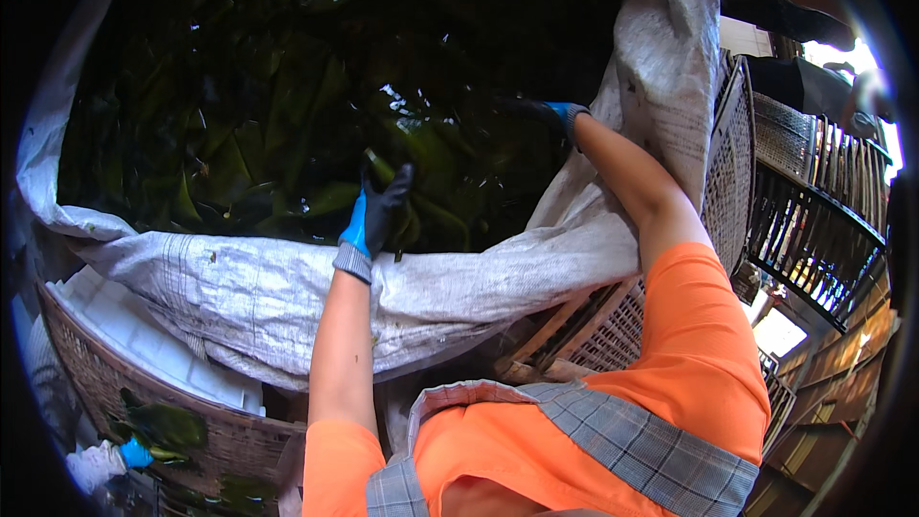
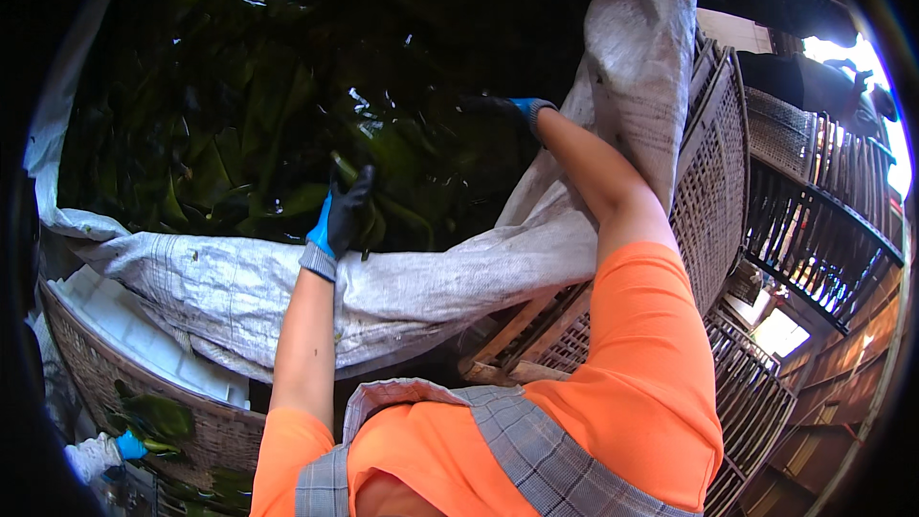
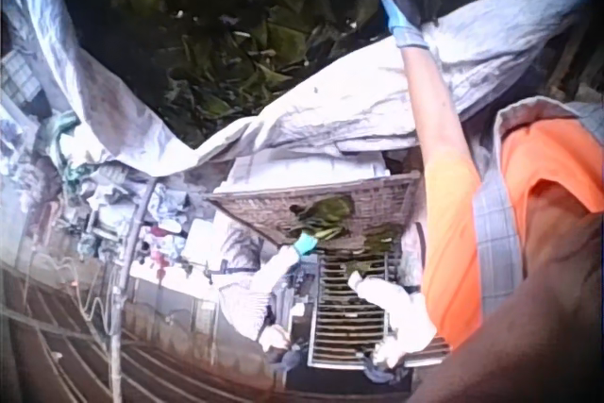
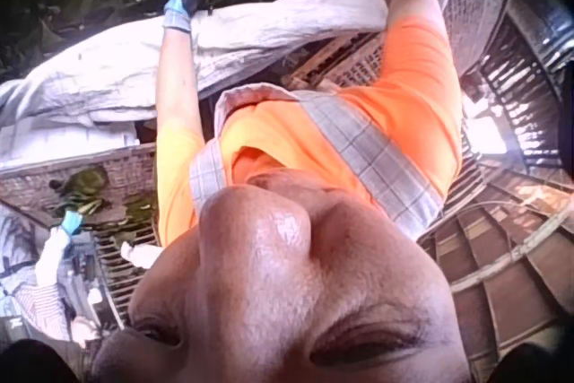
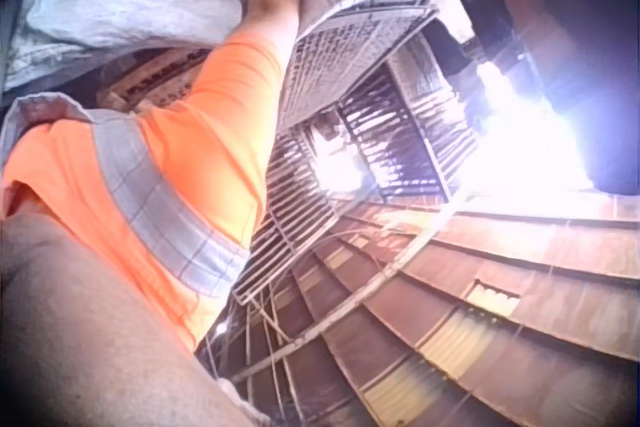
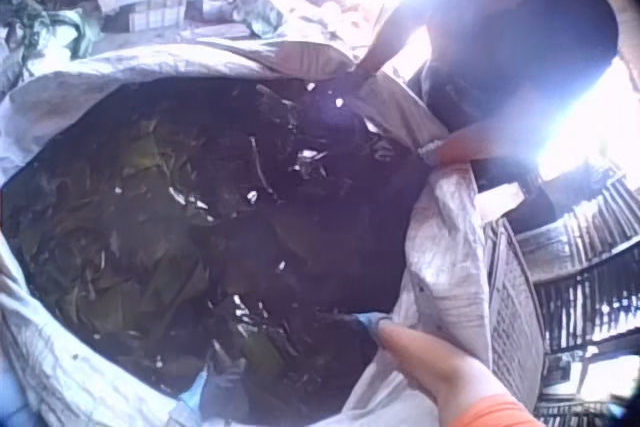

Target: The person picks up dark green leaves from a large white sack, spreads them out on a rectangular woven tray, and then carries the tray to a vertical rack to be stacked.

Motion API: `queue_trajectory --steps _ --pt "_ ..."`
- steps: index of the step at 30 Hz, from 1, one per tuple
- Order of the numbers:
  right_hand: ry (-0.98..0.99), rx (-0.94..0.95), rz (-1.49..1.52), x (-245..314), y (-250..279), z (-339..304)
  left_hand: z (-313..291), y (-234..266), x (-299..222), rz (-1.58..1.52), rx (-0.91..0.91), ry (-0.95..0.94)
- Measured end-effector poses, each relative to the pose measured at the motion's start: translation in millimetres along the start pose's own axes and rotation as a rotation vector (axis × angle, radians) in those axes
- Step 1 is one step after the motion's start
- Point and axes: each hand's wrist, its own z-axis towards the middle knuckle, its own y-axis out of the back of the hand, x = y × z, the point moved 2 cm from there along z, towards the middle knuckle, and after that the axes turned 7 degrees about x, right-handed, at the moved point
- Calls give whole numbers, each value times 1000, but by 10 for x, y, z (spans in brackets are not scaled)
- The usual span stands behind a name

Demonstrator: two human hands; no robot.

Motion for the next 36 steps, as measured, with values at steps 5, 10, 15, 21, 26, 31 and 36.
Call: queue_trajectory --steps 5,10,15,21,26,31,36 --pt "-9 211 39 204 -713 81 38 -304 -53 -357 19 52" --pt "109 369 141 499 -1276 402 -144 -527 -266 -444 -51 94" --pt "238 432 316 863 -1982 628 -418 160 -519 451 -83 -450" --pt "473 431 531 1186 -2417 53 -1100 -426 -1373 974 -38 -645" --pt "773 442 700 1184 -2452 -1032 -1456 -1070 -1781 -5 234 -325" --pt "1121 358 882 192 -1974 -2491 -1893 -2903 -1818 1691 592 -1167" --pt "1451 270 978 -1434 -1596 -3842 -1923 -4253 -606 1381 1103 -1116"
